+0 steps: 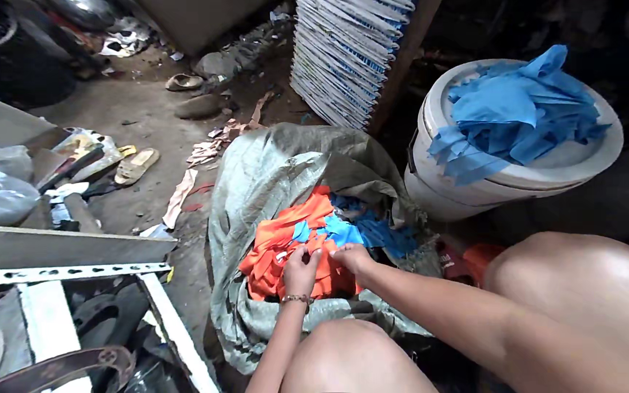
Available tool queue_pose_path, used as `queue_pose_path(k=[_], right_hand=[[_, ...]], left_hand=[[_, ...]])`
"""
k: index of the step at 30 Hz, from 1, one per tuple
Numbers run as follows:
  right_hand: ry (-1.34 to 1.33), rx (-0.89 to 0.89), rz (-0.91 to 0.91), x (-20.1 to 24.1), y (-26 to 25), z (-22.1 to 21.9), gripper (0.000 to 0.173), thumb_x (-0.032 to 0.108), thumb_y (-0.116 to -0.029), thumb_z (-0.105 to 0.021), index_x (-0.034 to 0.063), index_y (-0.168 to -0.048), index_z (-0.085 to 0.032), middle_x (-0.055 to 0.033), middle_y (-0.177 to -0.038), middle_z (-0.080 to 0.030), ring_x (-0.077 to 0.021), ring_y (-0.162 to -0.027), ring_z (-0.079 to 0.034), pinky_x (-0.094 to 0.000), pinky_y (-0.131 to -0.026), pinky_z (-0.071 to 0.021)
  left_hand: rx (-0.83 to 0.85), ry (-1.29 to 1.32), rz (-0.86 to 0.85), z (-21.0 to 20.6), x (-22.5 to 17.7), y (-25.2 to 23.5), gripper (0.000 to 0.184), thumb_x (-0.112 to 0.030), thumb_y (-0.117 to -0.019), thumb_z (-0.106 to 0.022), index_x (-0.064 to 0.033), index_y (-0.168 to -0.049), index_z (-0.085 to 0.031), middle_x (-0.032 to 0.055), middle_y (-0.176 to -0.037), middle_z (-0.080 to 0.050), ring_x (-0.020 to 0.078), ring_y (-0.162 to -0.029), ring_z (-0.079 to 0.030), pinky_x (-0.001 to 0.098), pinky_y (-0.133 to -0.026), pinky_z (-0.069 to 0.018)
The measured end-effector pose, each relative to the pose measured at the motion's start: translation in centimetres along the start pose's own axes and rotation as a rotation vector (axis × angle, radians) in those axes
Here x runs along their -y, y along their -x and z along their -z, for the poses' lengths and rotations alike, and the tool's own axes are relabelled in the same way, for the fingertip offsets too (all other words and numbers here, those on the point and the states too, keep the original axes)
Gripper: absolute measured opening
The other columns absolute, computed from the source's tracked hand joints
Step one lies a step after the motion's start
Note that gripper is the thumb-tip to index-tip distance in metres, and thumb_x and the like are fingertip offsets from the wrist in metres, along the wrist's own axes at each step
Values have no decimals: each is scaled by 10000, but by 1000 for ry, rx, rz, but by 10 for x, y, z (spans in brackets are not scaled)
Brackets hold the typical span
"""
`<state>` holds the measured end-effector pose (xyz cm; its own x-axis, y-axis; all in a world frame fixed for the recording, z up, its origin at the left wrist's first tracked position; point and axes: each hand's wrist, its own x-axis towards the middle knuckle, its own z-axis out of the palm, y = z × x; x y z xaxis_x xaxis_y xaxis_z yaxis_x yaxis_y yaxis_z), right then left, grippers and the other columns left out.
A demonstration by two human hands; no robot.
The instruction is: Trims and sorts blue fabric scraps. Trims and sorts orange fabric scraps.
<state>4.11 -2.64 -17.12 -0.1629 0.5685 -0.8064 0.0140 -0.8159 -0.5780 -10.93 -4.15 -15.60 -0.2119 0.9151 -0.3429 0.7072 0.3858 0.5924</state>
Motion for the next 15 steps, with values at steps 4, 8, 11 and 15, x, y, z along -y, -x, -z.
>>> queue_pose_path(k=[4,8,11,15], right_hand=[[63,-46,6,5,11,4,256,153,-995,-657,-23,-1179,-641,-192,-1122,-631,-259,-962,-619,-422,-826,-520],[80,-97,2,9,18,5,238,152,-985,-675,-5,-1165,-666,-171,-1079,-653,-228,-878,-643,-384,-765,-543],[-7,-130,-10,10,19,1,241,130,-982,-668,-29,-1163,-649,-181,-1059,-642,-230,-858,-636,-383,-752,-542],[-168,-111,39,8,23,-8,194,82,-1001,-624,-54,-1139,-624,-189,-1046,-638,-238,-885,-649,-391,-780,-560]], left_hand=[[-85,66,-46,6,3,2,291,-211,-997,-657,72,-1039,-711,219,-1028,-706,318,-1015,-671,490,-968,-499],[-154,123,-154,10,4,6,258,-162,-1013,-617,71,-1007,-726,204,-1011,-715,279,-997,-680,449,-957,-509],[-175,144,-354,7,6,9,231,-123,-977,-633,79,-986,-744,218,-1070,-730,299,-1072,-692,436,-1005,-514],[-51,68,-496,2,3,18,268,-123,-997,-590,46,-1134,-746,200,-1220,-710,332,-1193,-666,466,-1082,-483]])
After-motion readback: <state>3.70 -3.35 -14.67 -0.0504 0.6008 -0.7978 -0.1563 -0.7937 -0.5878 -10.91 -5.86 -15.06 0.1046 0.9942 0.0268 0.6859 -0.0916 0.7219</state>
